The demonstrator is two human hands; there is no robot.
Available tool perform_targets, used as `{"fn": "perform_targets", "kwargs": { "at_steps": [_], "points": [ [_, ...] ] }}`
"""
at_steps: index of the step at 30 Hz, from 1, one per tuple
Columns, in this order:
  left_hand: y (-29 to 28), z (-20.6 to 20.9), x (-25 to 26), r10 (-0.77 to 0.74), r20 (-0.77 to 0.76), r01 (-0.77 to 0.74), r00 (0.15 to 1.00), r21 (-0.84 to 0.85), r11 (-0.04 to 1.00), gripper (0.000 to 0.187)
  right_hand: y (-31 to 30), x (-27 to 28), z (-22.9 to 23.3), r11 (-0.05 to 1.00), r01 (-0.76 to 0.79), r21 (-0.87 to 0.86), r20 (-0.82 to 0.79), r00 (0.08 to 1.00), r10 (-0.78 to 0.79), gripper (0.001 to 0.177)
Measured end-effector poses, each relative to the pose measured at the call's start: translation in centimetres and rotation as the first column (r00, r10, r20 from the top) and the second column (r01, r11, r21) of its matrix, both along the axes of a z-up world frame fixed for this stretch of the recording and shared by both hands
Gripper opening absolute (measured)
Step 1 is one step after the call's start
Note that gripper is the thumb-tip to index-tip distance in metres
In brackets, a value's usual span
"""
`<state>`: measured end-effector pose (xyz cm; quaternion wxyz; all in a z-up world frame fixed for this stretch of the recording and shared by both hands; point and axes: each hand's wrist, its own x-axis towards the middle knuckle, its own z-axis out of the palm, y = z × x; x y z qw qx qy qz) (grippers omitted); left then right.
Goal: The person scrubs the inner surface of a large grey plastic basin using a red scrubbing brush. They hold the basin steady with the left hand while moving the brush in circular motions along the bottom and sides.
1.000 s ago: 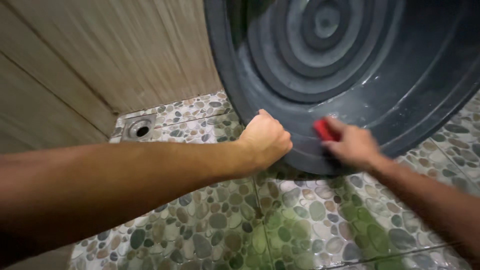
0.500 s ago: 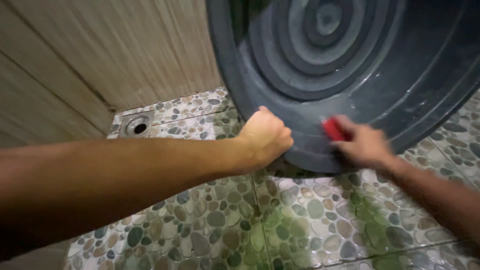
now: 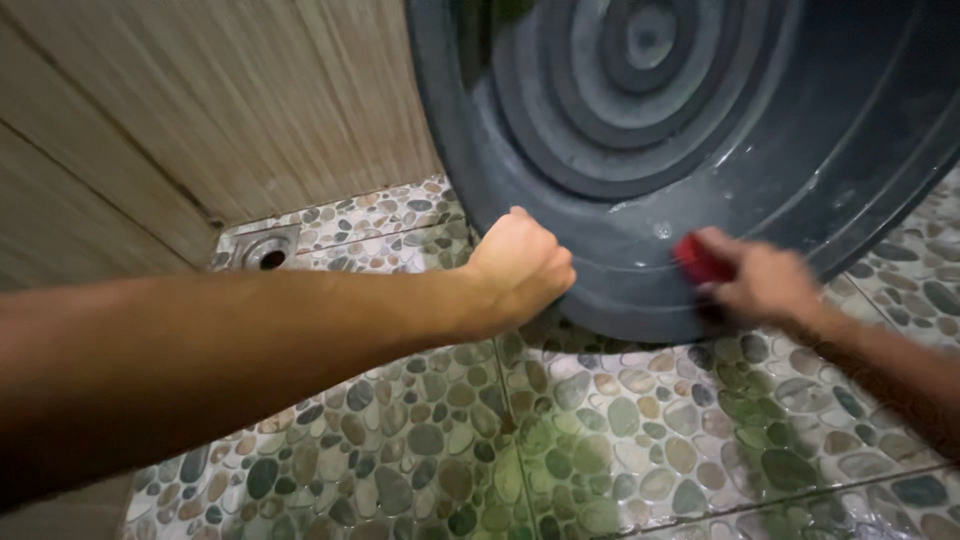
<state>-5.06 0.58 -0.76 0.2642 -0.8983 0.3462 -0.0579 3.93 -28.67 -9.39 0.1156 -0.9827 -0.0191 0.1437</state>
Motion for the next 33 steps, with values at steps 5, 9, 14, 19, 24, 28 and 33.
{"fn": "perform_targets", "kwargs": {
  "at_steps": [5, 9, 14, 19, 24, 28, 33],
  "points": [
    [0.2, 0.8, -0.6, 0.001, -0.019, 0.0, 1.0, 0.029, 1.0, 0.007, -0.7, -0.9, 0.6, 0.996, 0.029, 0.088, 0.006, 1.0, -0.029, 0.083],
    [0.3, 1.4, -1.1, 0.024, -0.075, -0.016, 0.997, 0.107, 0.994, 0.019, -3.1, 1.4, 1.5, 0.896, 0.018, -0.443, 0.093, 0.995, 0.026, 0.085],
    [-0.6, 1.1, -0.4, 0.023, -0.034, -0.023, 0.999, 0.016, 1.0, 0.008, 3.2, 0.0, -2.2, 0.96, -0.059, 0.272, 0.043, 0.998, 0.049, 0.078],
    [0.1, 0.3, -0.1, 0.008, 0.003, -0.008, 1.0, 0.043, 0.999, 0.008, 5.2, 0.8, -0.9, 0.895, -0.185, 0.407, 0.131, 0.981, 0.144, 0.074],
    [0.4, -0.7, 0.5, -0.016, 0.015, 0.017, 1.0, -0.033, 0.999, 0.016, 0.3, 4.2, 0.7, 0.948, 0.105, -0.301, 0.108, 0.991, -0.075, 0.082],
    [-0.1, -1.7, 0.7, -0.007, 0.037, 0.009, 0.999, -0.077, 0.997, 0.016, 5.8, 4.7, -2.0, 0.989, -0.093, 0.116, 0.143, 0.987, 0.077, 0.07],
    [0.8, -1.8, 1.3, -0.024, 0.077, 0.028, 0.997, -0.061, 0.998, 0.016, 8.8, 6.4, -2.5, 0.862, -0.193, 0.468, 0.152, 0.979, 0.137, 0.078]
  ]
}}
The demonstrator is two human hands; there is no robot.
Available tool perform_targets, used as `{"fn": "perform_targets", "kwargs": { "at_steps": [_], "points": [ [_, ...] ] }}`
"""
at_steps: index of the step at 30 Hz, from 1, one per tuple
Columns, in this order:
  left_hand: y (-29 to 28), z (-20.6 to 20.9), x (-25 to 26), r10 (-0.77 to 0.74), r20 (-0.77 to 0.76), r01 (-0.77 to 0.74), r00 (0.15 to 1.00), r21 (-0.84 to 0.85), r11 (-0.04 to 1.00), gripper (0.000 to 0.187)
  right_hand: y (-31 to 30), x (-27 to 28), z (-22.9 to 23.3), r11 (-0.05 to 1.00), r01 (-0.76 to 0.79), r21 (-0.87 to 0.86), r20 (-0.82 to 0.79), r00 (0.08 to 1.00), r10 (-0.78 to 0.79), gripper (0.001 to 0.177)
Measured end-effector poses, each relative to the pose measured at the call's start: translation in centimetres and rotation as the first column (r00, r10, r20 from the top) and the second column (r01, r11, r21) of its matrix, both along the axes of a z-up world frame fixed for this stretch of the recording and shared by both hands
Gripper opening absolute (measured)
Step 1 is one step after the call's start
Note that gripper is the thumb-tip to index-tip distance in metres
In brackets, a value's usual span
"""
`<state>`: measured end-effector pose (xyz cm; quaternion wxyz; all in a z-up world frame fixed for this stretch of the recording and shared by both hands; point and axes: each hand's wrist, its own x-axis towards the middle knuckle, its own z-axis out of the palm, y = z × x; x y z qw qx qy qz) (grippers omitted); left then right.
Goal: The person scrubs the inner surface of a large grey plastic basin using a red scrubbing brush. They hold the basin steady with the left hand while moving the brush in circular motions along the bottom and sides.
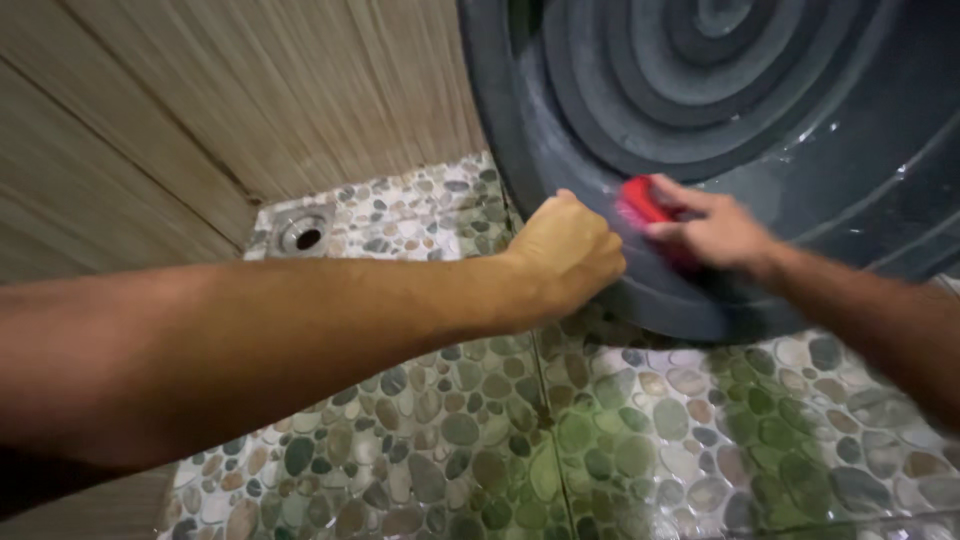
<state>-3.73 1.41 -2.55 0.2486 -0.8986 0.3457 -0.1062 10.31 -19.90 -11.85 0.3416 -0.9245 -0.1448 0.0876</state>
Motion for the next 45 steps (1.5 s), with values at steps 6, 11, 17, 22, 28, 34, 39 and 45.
{"fn": "perform_targets", "kwargs": {
  "at_steps": [6, 11, 17, 22, 28, 34, 39, 45],
  "points": [
    [-0.7, 0.0, -0.7, -0.028, -0.039, 0.025, 0.999, -0.058, 0.998, 0.018, -6.0, 2.1, 1.7, 0.653, 0.198, -0.731, 0.116, 0.979, -0.168, 0.076],
    [-1.0, -0.7, -0.3, 0.033, -0.1, -0.039, 0.994, -0.059, 0.998, 0.019, 0.2, -0.6, -0.2, 0.991, 0.063, -0.117, 0.089, 0.995, -0.053, 0.077],
    [-0.2, -2.3, -1.1, 0.006, -0.005, -0.006, 1.0, -0.014, 1.0, 0.018, -1.7, 0.3, 0.1, 0.98, -0.056, -0.189, 0.059, 0.996, 0.068, 0.08],
    [-0.3, -0.8, -1.0, 0.021, -0.093, -0.025, 0.995, -0.038, 0.999, 0.018, -8.3, 4.8, -0.2, 0.625, 0.203, -0.754, 0.21, 0.976, -0.063, 0.089],
    [-0.1, 0.9, -0.1, 0.019, -0.112, -0.03, 0.994, -0.092, 0.995, 0.018, -2.2, 1.6, -1.0, 0.973, 0.02, -0.228, 0.154, 0.988, 0.016, 0.086],
    [-0.2, -0.1, -0.7, -0.018, -0.028, 0.017, 0.999, -0.046, 0.999, 0.014, -1.2, -0.1, 0.1, 0.995, -0.095, 0.039, -0.059, 0.994, 0.097, 0.08],
    [-0.3, -0.2, -0.8, -0.016, -0.119, 0.006, 0.993, -0.08, 0.997, 0.017, -3.6, -0.2, 2.0, 0.856, 0.173, -0.488, -0.047, 0.974, -0.223, 0.082],
    [-0.1, -0.6, -0.6, 0.014, -0.095, -0.021, 0.995, -0.073, 0.997, 0.016, -0.9, -3.6, -0.6, 0.993, -0.04, 0.115, -0.018, 0.999, 0.042, 0.081]
  ]
}}
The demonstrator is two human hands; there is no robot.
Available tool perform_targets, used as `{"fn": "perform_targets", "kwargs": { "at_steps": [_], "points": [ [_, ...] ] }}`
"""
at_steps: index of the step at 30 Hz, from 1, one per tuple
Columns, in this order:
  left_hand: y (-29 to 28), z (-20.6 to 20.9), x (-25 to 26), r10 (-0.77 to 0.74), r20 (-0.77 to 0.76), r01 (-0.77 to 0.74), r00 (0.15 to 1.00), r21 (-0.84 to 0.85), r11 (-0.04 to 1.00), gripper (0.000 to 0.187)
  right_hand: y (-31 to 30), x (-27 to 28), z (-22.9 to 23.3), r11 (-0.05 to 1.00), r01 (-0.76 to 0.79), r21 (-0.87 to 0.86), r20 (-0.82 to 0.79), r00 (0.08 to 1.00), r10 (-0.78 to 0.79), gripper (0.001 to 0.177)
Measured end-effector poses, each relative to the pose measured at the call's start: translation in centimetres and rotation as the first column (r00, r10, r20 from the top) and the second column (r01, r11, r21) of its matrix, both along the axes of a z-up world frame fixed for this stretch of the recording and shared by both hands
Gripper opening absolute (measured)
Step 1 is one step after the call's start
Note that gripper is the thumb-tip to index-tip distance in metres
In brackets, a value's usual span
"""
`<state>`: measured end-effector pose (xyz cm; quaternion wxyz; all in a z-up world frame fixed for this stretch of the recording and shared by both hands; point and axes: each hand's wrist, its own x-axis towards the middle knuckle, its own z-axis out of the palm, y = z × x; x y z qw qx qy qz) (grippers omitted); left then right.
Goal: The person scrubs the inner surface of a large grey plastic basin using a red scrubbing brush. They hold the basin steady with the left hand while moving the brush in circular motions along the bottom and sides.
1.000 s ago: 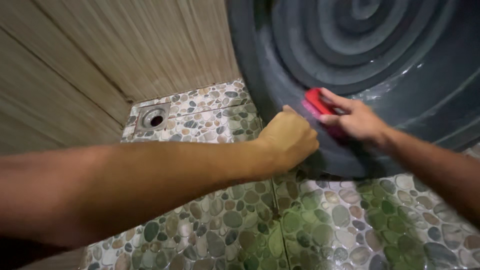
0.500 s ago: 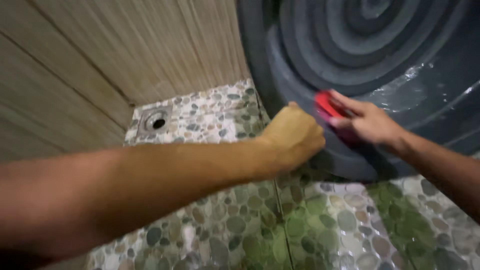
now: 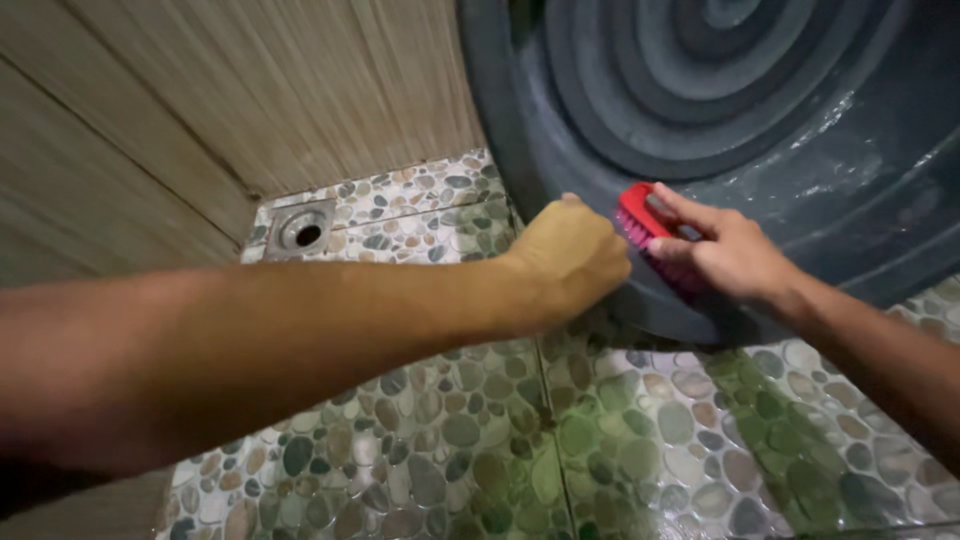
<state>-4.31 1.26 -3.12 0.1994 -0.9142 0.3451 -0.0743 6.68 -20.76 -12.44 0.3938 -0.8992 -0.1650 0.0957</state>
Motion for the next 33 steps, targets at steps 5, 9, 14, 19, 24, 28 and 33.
{"fn": "perform_targets", "kwargs": {
  "at_steps": [5, 9, 14, 19, 24, 28, 33],
  "points": [
    [-0.1, 0.1, 0.1, -0.033, 0.026, 0.033, 0.999, -0.008, 0.999, 0.015, -6.2, 0.2, 1.6, 0.812, 0.178, -0.555, -0.044, 0.969, -0.242, 0.087],
    [-0.2, 0.8, 0.7, 0.004, 0.007, -0.004, 1.0, 0.034, 0.999, 0.015, -3.8, 1.3, 4.0, 0.689, 0.156, -0.707, 0.103, 0.988, -0.118, 0.079],
    [-0.4, 0.1, 0.4, 0.007, 0.066, -0.009, 0.998, 0.032, 0.999, 0.013, 3.7, 0.2, 1.6, 0.874, -0.067, 0.481, -0.132, 0.98, 0.148, 0.08],
    [-0.1, 0.0, 0.0, -0.018, 0.031, 0.016, 0.999, 0.074, 0.997, 0.013, -4.2, 2.0, 1.4, 0.849, 0.134, -0.511, -0.006, 0.987, -0.159, 0.087],
    [-0.4, 1.1, 0.9, -0.061, 0.099, 0.054, 0.993, 0.076, 0.996, 0.014, -6.8, 3.8, 1.1, 0.57, 0.27, -0.776, 0.186, 0.962, -0.201, 0.076],
    [-0.3, 0.3, 0.8, -0.003, 0.021, 0.003, 1.0, 0.005, 1.0, 0.015, 0.9, 3.2, -1.3, 0.976, -0.149, 0.157, 0.097, 0.986, 0.135, 0.077],
    [0.6, -1.5, 0.4, -0.036, 0.026, 0.035, 0.999, 0.056, 0.998, 0.016, -1.0, 6.0, -0.9, 0.985, -0.085, -0.147, -0.062, 0.995, 0.076, 0.084]
  ]
}}
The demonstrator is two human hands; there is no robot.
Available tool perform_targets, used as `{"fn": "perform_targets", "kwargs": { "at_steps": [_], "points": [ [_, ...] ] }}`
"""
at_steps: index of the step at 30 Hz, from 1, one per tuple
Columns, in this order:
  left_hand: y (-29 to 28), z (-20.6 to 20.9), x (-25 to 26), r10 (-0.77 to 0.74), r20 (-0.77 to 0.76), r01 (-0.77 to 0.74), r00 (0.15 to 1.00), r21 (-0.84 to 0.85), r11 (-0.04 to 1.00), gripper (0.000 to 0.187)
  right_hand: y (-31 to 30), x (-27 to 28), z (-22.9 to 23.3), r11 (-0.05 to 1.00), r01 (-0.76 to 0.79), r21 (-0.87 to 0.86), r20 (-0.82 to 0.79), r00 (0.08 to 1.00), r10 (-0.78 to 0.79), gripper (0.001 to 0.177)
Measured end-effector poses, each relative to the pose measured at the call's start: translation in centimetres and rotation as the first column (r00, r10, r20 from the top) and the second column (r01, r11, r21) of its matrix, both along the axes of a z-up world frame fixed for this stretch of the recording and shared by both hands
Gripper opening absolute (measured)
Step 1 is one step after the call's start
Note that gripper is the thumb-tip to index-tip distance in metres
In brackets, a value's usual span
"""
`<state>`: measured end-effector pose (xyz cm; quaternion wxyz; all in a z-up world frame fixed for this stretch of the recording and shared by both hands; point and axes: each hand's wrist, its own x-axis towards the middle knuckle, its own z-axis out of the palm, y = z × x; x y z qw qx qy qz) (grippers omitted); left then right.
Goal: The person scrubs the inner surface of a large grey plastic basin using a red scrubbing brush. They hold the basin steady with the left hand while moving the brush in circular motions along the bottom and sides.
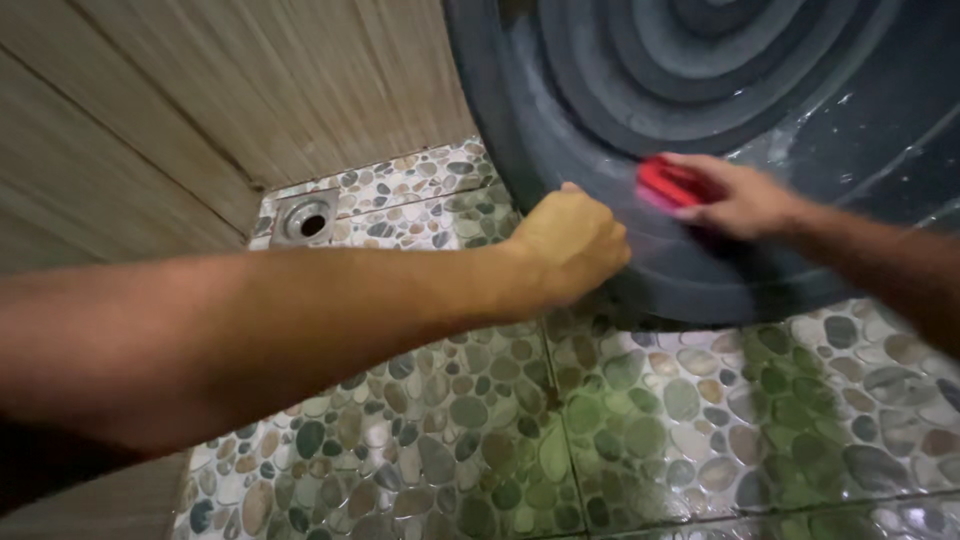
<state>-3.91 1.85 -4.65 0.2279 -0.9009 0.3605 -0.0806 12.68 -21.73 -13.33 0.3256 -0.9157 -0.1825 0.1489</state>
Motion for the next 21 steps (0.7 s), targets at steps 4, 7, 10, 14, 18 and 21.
{"fn": "perform_targets", "kwargs": {
  "at_steps": [4, 7, 10, 14, 18, 21],
  "points": [
    [0.0, 0.2, 0.0, -0.041, 0.089, 0.043, 0.995, -0.024, 0.999, 0.016, -6.2, 4.7, 0.6, 0.702, 0.179, -0.689, 0.111, 0.984, -0.142, 0.083],
    [-0.5, 0.9, -0.2, 0.007, -0.03, -0.009, 1.0, -0.055, 0.998, 0.016, -6.8, 4.7, 0.3, 0.621, 0.377, -0.687, 0.346, 0.921, -0.177, 0.089],
    [-0.1, 1.9, 0.3, 0.009, 0.006, -0.008, 1.0, -0.061, 0.998, 0.015, -2.5, 2.6, 0.5, 0.755, 0.329, -0.568, 0.26, 0.942, -0.214, 0.09],
    [-0.6, 1.7, 0.8, -0.013, 0.001, 0.013, 1.0, -0.09, 0.996, 0.014, 1.8, -1.6, 0.4, 0.986, 0.071, 0.151, 0.01, 0.997, -0.074, 0.085],
    [0.3, 0.9, 0.3, -0.023, 0.131, 0.028, 0.991, -0.035, 0.999, 0.015, 0.9, -1.8, 1.2, 0.993, 0.102, 0.051, -0.062, 0.993, -0.099, 0.085],
    [-0.4, 0.7, 0.2, -0.006, -0.018, 0.004, 1.0, -0.112, 0.994, 0.016, -4.2, -1.3, 2.4, 0.792, 0.258, -0.554, 0.227, 0.962, -0.154, 0.087]
  ]
}}
